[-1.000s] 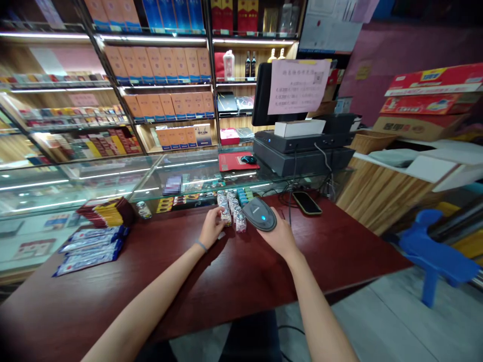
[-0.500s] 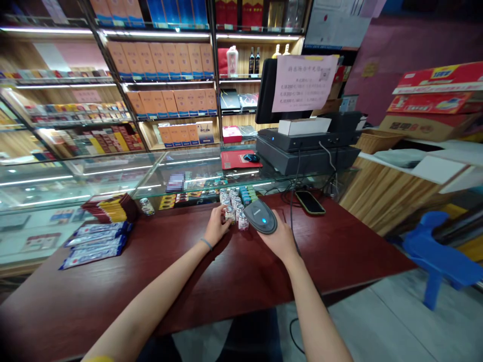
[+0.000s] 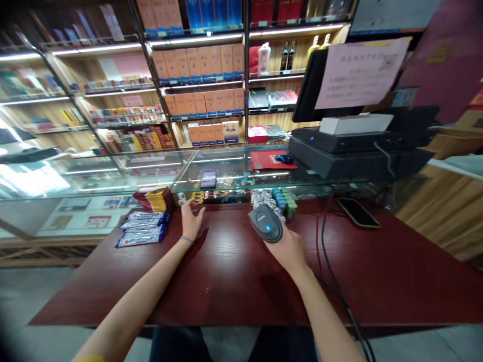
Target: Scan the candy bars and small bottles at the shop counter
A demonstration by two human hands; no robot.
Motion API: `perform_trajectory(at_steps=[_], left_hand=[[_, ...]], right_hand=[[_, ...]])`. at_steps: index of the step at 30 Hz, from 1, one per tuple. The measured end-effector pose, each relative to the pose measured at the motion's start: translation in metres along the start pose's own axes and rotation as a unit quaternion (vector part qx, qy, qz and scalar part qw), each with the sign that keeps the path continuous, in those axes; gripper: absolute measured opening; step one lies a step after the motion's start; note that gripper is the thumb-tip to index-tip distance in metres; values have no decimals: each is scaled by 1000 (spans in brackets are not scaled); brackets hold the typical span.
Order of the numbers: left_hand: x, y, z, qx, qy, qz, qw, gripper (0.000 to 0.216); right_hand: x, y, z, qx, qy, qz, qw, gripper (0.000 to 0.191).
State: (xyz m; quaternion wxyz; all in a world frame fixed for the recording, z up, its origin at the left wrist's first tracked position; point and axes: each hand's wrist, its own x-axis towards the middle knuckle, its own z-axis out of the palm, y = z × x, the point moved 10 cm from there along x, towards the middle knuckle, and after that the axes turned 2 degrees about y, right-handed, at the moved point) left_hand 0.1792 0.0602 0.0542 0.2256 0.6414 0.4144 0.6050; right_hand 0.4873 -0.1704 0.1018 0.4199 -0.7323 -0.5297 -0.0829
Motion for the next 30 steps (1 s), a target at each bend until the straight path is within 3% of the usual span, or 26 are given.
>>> perform_trajectory(at_steps=[3,5,11,14,24,27,30], left_hand=[[17,-13,-34,63,31,32,997,57],[25,-23,-43,87,32,31,995,64],[41,-65,-32,105,-17,-54,993,88],[43,-76,-23,98,-50,-59,992,87],[39,-68,-31,94,-2,-12,996,41],[38,-52,-27,-1,-7,-17,1000,35],[31,-46,-13,-154,-55,-116,980,43]], right_hand=[[3,-18,19,21,-13,-16,1000,41],[4,-30,30,41,-19,-30,999,40],[-3,-51,59,92,-45,-49,994,37],[-9,-49,70,108,-52,-49,992,37],[-24,-38,80,98,-66,-30,992,46],[-26,-43,77,99,-63,-43,992,41],[-27,-49,74,99,-63,-56,991,36]])
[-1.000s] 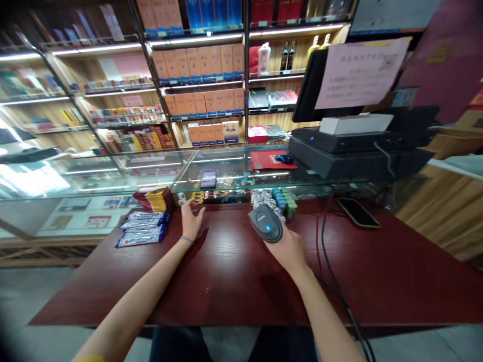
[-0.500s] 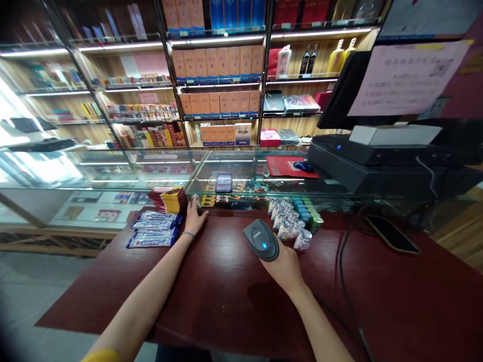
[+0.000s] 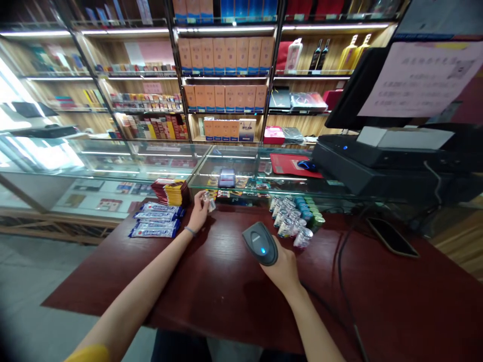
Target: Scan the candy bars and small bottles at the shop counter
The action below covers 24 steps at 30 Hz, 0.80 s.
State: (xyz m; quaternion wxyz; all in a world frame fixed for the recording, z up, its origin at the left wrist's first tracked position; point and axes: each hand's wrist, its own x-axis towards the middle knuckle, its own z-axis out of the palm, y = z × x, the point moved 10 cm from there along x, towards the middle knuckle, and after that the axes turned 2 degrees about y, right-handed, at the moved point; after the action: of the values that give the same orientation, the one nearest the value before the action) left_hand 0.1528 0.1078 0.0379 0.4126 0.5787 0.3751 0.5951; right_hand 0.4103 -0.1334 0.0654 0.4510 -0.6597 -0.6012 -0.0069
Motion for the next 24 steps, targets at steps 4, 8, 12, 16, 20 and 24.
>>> perform_trajectory(at_steps=[4,8,12,16,20,24], left_hand=[[-33,-12,33,-251,-92,-217,939,55],[-62,-6,44,-380,-130,-274,874,58],[-72,-8,45,-392,-147,-277,865,61],[-74,-12,48,-375,-167,-276,869,63],[-75,-14,49,-359,-174,-273,875,66],[-73,-14,47,-348,-165,-262,885,71]], right_hand=[[0,-12,0,-12,-19,-22,1000,44],[-3,-33,3,-102,-32,-110,988,49],[-10,-49,17,-168,-75,-190,964,54],[-12,-56,22,-163,-106,-197,961,48],[-11,-58,22,-154,-122,-187,963,29],[-10,-56,21,-148,-119,-178,965,37]])
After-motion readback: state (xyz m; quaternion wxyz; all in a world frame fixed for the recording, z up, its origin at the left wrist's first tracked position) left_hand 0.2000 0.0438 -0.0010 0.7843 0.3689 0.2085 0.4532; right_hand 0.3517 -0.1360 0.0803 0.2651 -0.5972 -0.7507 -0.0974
